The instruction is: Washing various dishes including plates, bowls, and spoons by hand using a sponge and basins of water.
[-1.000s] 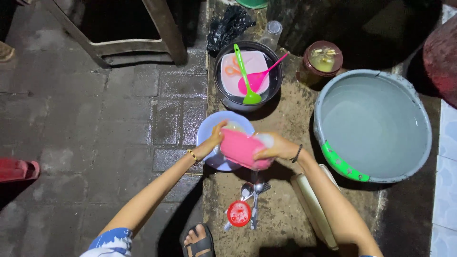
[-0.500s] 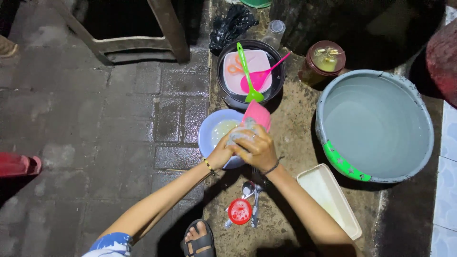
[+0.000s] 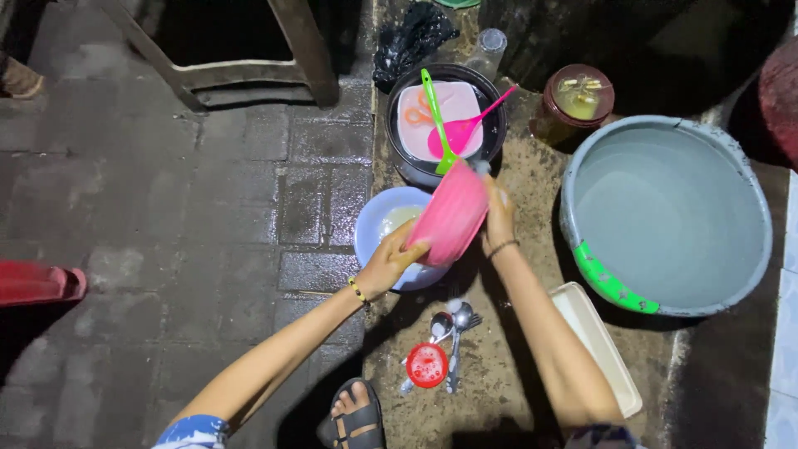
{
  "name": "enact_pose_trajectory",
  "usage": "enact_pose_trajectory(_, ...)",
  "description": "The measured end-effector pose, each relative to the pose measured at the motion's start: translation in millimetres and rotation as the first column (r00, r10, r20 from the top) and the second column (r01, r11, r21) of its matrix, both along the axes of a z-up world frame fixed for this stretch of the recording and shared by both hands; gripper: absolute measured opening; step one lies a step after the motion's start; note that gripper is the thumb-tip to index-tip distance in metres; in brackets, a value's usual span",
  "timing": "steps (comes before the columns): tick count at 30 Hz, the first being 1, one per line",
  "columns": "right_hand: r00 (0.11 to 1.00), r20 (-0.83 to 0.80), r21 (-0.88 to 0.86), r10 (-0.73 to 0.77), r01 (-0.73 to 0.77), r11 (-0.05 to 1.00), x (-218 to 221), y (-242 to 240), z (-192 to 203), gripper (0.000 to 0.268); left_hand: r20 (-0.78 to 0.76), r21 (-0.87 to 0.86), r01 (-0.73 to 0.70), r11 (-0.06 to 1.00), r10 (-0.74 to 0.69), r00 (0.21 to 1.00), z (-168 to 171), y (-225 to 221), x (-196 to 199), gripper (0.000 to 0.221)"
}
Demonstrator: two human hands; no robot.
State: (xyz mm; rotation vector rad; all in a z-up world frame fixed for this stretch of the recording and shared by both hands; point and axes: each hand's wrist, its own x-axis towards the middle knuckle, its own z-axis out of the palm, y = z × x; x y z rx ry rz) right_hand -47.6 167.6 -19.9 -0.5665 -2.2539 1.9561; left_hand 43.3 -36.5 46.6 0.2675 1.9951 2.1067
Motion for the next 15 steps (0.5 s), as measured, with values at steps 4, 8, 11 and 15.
enact_pose_trajectory(4,0.988,0.011,-0.216,-0.152,0.151,0.965,56.4,-34.9,26.8,0.047,-0.032,0.052,-0.117,0.992,0.118,0.992,29.8,19.1,-10.3,0.037)
enact_pose_trajectory(8,0.925,-0.380,0.243,0.034,0.064,0.968,44.5,-31.7,54.7,0.033,0.133,0.149,-0.193,0.970,0.174,0.976,29.5,20.9,-2.4,0.046)
enact_pose_trajectory(11,0.937,-0.334,0.337,0.104,0.015,0.941,7.8,-11.0,32.9,0.026,0.199,0.155,-0.211,0.965,0.179,0.964,12.7,19.8,-10.0,0.047)
enact_pose_trajectory(15,0.908,-0.356,0.649,0.221,0.071,0.758,32.2,-42.9,57.5,0.025,0.285,0.236,-0.322,0.917,0.252,0.925,29.0,28.1,-24.6,0.044)
